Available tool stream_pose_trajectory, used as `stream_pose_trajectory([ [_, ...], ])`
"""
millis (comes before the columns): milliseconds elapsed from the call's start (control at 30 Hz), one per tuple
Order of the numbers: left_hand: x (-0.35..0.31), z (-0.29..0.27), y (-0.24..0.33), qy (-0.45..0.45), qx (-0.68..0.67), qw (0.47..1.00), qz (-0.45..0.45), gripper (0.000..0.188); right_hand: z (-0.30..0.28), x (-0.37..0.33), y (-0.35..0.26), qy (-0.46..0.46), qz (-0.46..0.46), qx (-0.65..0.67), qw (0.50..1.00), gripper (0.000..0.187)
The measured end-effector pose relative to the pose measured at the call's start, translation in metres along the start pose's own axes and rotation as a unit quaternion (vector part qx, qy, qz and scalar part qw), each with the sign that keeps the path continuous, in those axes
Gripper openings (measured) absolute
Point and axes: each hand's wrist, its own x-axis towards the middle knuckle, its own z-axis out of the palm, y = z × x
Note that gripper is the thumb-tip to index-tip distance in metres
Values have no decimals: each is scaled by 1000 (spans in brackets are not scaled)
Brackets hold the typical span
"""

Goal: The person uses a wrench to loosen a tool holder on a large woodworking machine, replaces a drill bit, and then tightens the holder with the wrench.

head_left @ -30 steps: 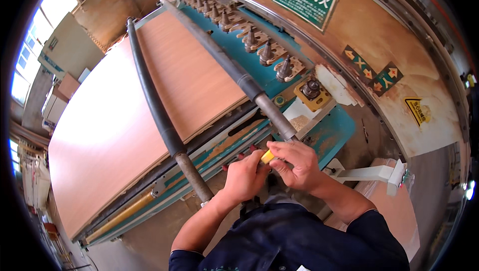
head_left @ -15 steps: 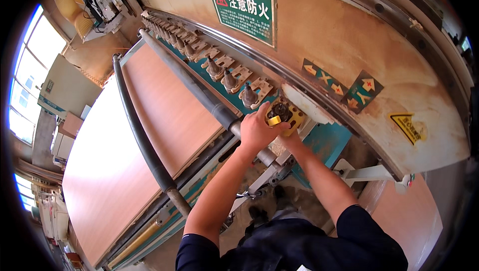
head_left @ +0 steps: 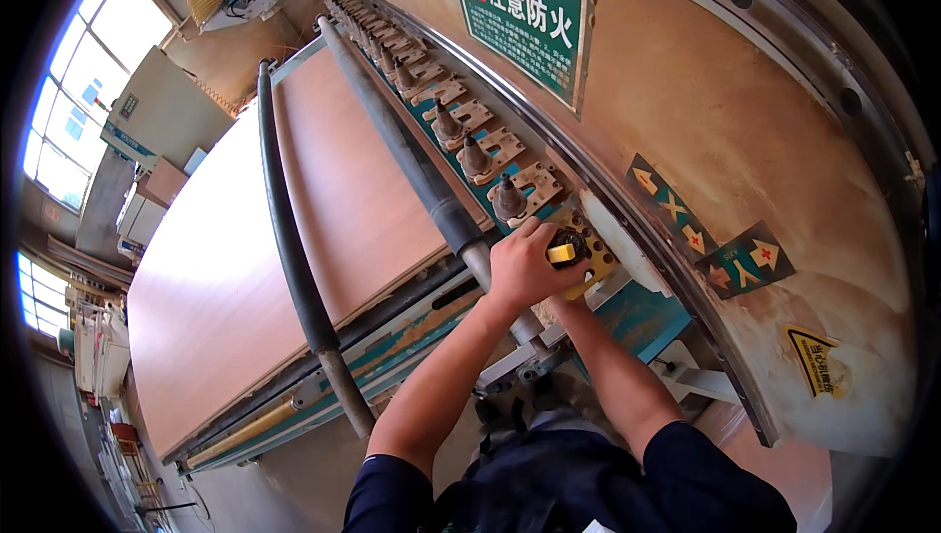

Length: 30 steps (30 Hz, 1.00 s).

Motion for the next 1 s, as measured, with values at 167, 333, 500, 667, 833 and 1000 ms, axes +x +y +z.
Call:
stream_pose_trajectory([
  [167,-2,-5,0,24,-51,998,7,46,1,-12,-6,5,11,22,1000,56],
  [333,11,-2,6,34,-106,992,-50,45,-16,-9,-8,15,21,30,999,57],
  [500,7,-45,6,87,-189,975,-80,41,-17,-26,-33,-57,80,-43,994,55],
  [667,-53,-149,29,166,-192,966,-48,43,-77,-112,-95,-79,68,-96,990,13],
  [833,-157,-193,43,184,-214,959,-38,51,-62,-191,-178,-287,-35,-19,957,10],
  [1000,-352,-266,42,147,-157,957,-194,51,-42,-292,-132,-412,191,-126,882,15],
])
